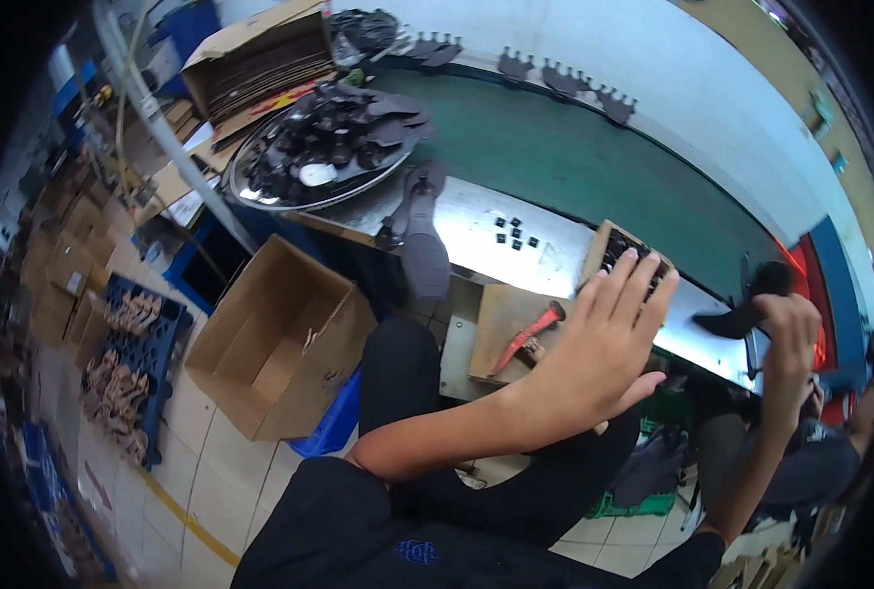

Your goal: Attaching heel components to shoe soles using a hammer and small fasteners.

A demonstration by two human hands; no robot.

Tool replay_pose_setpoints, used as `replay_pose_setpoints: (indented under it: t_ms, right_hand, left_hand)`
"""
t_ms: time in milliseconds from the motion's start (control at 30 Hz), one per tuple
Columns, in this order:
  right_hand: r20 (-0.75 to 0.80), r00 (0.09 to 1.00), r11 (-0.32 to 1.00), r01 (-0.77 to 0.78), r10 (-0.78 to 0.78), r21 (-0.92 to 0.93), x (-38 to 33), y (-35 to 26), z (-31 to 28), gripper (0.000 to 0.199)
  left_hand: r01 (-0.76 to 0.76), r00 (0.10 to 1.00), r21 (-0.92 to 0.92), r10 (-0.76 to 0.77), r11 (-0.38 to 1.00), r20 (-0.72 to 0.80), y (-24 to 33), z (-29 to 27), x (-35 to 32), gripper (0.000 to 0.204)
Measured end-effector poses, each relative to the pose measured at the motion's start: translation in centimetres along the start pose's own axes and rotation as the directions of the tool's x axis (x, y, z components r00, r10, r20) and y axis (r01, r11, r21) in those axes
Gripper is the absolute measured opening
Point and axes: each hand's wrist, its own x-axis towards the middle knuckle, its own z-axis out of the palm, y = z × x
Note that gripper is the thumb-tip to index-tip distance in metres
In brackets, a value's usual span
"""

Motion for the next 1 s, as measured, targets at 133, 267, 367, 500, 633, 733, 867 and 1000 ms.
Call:
replay_pose_setpoints:
  t_ms: [133, 267, 367, 500, 633, 733, 867, 1000]
  right_hand:
    - [-0.314, 0.888, 0.677, 0.46, -0.337, 0.574, 2.8, -8.5, -1.8, 0.037]
    - [0.208, 0.921, 0.479, -0.353, 0.33, 0.803, -0.4, -12.7, 4.2, 0.098]
    - [0.476, 0.833, 0.642, -0.532, 0.282, 0.552, -8.0, -17.5, 13.3, 0.127]
    - [0.773, 0.513, 0.495, -0.815, 0.374, 0.301, -10.0, -20.3, 12.0, 0.093]
    - [0.583, 0.537, 0.174, -0.808, 0.61, 0.563, -16.9, -19.8, 12.3, 0.042]
    - [0.599, 0.433, -0.041, -0.787, 0.673, 0.616, -18.6, -18.3, 9.4, 0.018]
    - [0.637, 0.29, -0.498, -0.43, 0.714, 0.753, -19.9, -17.5, 6.7, 0.012]
    - [0.61, 0.267, -0.614, -0.081, 0.746, 0.786, -21.5, -16.4, 7.5, 0.017]
  left_hand:
    - [0.174, 0.971, -0.644, -0.021, 0.745, 0.238, -0.5, -1.7, -1.4, 0.07]
    - [0.405, 0.872, -0.894, -0.374, 0.189, 0.316, 0.4, -2.8, -5.7, 0.082]
    - [0.451, 0.824, -0.748, -0.55, 0.488, 0.138, -1.8, -0.4, -8.1, 0.068]
    - [0.411, 0.894, -0.29, -0.444, 0.864, -0.054, -5.3, 2.2, -9.1, 0.037]
    - [0.454, 0.871, -0.329, -0.49, 0.828, -0.028, -7.3, 6.3, -7.2, 0.03]
    - [0.597, 0.802, -0.214, -0.566, 0.773, 0.192, -10.7, 9.5, -6.1, 0.048]
    - [0.498, 0.864, 0.297, -0.496, 0.815, -0.089, -11.3, 13.0, -2.7, 0.093]
    - [0.082, 0.995, 0.191, -0.09, 0.978, 0.031, -11.4, 15.8, 5.0, 0.035]
